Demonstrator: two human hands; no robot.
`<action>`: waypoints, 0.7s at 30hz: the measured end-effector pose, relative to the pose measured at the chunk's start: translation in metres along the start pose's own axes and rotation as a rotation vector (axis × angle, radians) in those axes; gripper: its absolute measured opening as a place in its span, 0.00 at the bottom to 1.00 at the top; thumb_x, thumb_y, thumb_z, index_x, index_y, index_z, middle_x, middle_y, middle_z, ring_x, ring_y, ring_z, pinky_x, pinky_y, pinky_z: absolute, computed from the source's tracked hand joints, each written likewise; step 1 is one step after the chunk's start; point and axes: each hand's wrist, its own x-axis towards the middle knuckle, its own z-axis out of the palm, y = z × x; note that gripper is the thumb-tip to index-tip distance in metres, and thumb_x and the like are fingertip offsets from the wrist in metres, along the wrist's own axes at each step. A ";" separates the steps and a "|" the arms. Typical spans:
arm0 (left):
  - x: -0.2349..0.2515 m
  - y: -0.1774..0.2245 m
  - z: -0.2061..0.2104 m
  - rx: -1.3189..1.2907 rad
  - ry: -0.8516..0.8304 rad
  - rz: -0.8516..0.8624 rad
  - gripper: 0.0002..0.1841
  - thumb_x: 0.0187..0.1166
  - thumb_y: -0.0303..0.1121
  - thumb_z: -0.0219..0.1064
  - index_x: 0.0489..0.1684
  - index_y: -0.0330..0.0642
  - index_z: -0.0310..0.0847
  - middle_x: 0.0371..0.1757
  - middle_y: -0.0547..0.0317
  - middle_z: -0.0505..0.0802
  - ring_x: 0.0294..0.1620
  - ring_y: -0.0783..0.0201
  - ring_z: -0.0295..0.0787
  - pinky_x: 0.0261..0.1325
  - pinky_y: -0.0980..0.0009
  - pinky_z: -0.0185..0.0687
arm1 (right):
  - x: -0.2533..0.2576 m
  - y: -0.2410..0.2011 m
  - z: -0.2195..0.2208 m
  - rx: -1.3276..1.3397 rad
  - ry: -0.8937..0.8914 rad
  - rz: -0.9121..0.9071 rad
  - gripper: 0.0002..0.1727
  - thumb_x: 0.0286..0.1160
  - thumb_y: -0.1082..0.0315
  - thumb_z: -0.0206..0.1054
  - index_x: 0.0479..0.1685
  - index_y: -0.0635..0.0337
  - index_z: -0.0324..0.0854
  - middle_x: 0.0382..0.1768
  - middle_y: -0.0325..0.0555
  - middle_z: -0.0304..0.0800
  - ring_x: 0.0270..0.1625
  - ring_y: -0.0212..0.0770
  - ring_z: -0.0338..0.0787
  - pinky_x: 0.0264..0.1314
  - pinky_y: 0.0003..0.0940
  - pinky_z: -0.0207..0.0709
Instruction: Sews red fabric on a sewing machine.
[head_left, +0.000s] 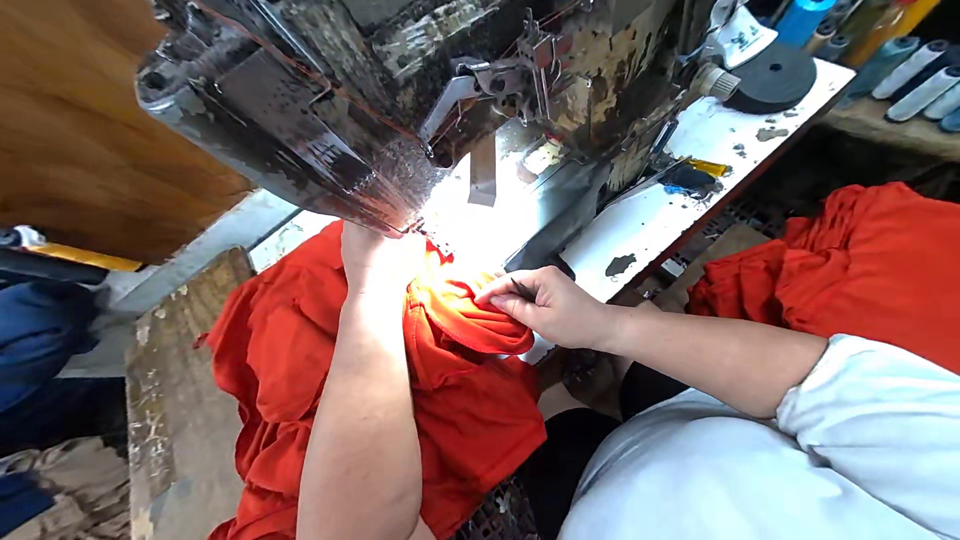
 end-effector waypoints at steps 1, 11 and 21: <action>0.000 0.002 0.000 0.022 -0.009 -0.014 0.19 0.73 0.33 0.70 0.58 0.30 0.83 0.59 0.32 0.90 0.66 0.39 0.85 0.66 0.37 0.73 | -0.001 0.000 0.000 -0.008 0.005 -0.004 0.13 0.86 0.72 0.59 0.50 0.63 0.91 0.39 0.41 0.94 0.40 0.23 0.89 0.46 0.23 0.82; 0.004 -0.003 -0.001 0.045 -0.033 0.013 0.21 0.69 0.31 0.73 0.59 0.29 0.83 0.60 0.30 0.89 0.68 0.37 0.84 0.68 0.35 0.72 | 0.001 0.004 0.003 -0.055 0.037 -0.029 0.13 0.86 0.71 0.59 0.49 0.62 0.92 0.40 0.40 0.95 0.42 0.22 0.89 0.49 0.21 0.82; 0.013 -0.014 0.000 0.051 -0.062 0.145 0.22 0.71 0.38 0.73 0.56 0.28 0.83 0.57 0.30 0.89 0.65 0.37 0.84 0.66 0.38 0.71 | 0.006 0.011 0.012 -0.028 0.048 -0.079 0.12 0.84 0.73 0.60 0.47 0.64 0.91 0.37 0.42 0.94 0.38 0.21 0.88 0.45 0.20 0.82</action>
